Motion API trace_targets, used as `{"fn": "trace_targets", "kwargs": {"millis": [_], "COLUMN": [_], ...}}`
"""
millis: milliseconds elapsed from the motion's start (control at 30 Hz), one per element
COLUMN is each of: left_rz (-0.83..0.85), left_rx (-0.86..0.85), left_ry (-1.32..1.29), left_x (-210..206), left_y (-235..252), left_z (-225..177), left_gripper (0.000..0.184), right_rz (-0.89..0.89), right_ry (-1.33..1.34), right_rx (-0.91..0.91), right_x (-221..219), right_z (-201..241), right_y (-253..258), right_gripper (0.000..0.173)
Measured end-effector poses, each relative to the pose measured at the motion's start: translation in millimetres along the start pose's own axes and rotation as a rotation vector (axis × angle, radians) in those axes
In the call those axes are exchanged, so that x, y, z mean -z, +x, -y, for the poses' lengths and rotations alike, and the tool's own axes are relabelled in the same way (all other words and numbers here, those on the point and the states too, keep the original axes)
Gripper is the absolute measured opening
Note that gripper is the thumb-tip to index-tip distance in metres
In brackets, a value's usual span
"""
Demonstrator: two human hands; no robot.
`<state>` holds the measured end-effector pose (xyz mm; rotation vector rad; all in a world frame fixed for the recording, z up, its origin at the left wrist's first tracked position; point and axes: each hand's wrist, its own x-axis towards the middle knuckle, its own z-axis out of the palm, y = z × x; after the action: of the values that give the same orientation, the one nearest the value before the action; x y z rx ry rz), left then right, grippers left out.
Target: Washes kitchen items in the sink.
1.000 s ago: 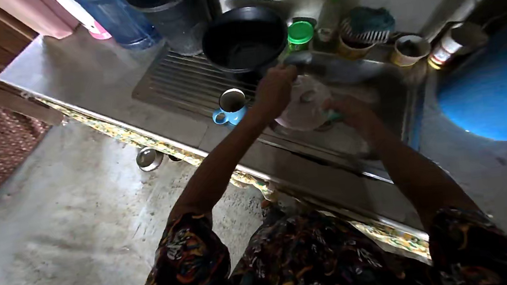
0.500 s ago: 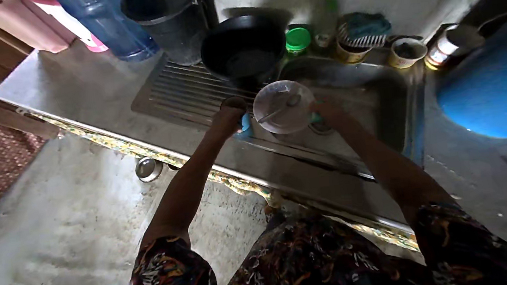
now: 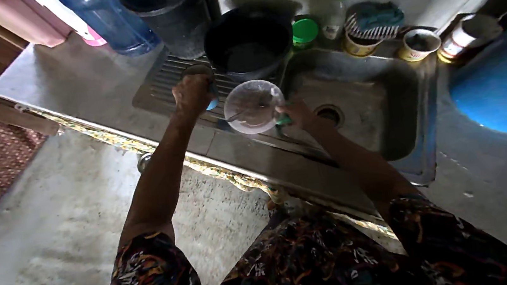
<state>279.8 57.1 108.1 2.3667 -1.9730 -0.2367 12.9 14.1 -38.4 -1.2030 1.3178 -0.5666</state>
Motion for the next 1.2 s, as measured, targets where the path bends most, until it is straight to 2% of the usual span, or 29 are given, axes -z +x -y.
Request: {"fn": "trace_targets", "kwargs": {"millis": [100, 200, 333, 500, 633, 733, 867, 1033, 1200], "left_rz": [0.003, 0.02, 0.028, 0.029, 0.008, -0.001, -0.018, 0.004, 0.015], "left_rx": [-0.002, -0.046, -0.144, -0.05, 0.038, 0.085, 0.085, 0.078, 0.108], "left_ry": [-0.039, -0.137, -0.243, -0.175, -0.158, -0.168, -0.2, -0.161, -0.128], "left_x": [-1.5, -5.2, -8.5, -6.6, -19.9, -33.9, -46.7, -53.2, -57.2], "left_y": [6.8, 7.2, 9.2, 30.2, 63.5, 84.0, 98.8, 108.9, 111.6], "left_z": [3.9, 0.5, -5.6, -2.8, 15.0, 28.9, 42.3, 53.2, 55.6], "left_gripper": [0.037, 0.042, 0.045, 0.042, 0.047, 0.051, 0.051, 0.052, 0.045], "right_rz": [0.164, 0.197, 0.117, 0.027, 0.022, 0.131, 0.265, 0.092, 0.006], "right_ry": [-0.05, -0.098, -0.16, -0.162, -0.081, -0.061, 0.059, 0.175, 0.235], "right_rx": [0.012, -0.019, -0.041, 0.136, 0.196, 0.134, -0.013, -0.163, -0.181], "right_x": [-16.0, -13.3, 3.2, -3.4, -23.6, -25.9, -4.4, 23.2, 35.4], "right_z": [11.9, 15.2, 7.4, 6.9, 7.0, 6.9, 4.3, 9.8, -6.2], "right_y": [-0.5, 2.6, 2.7, -0.5, 9.6, 14.0, 3.2, -25.3, -36.3], "right_gripper": [0.035, 0.038, 0.052, 0.043, 0.036, 0.032, 0.04, 0.041, 0.042]}}
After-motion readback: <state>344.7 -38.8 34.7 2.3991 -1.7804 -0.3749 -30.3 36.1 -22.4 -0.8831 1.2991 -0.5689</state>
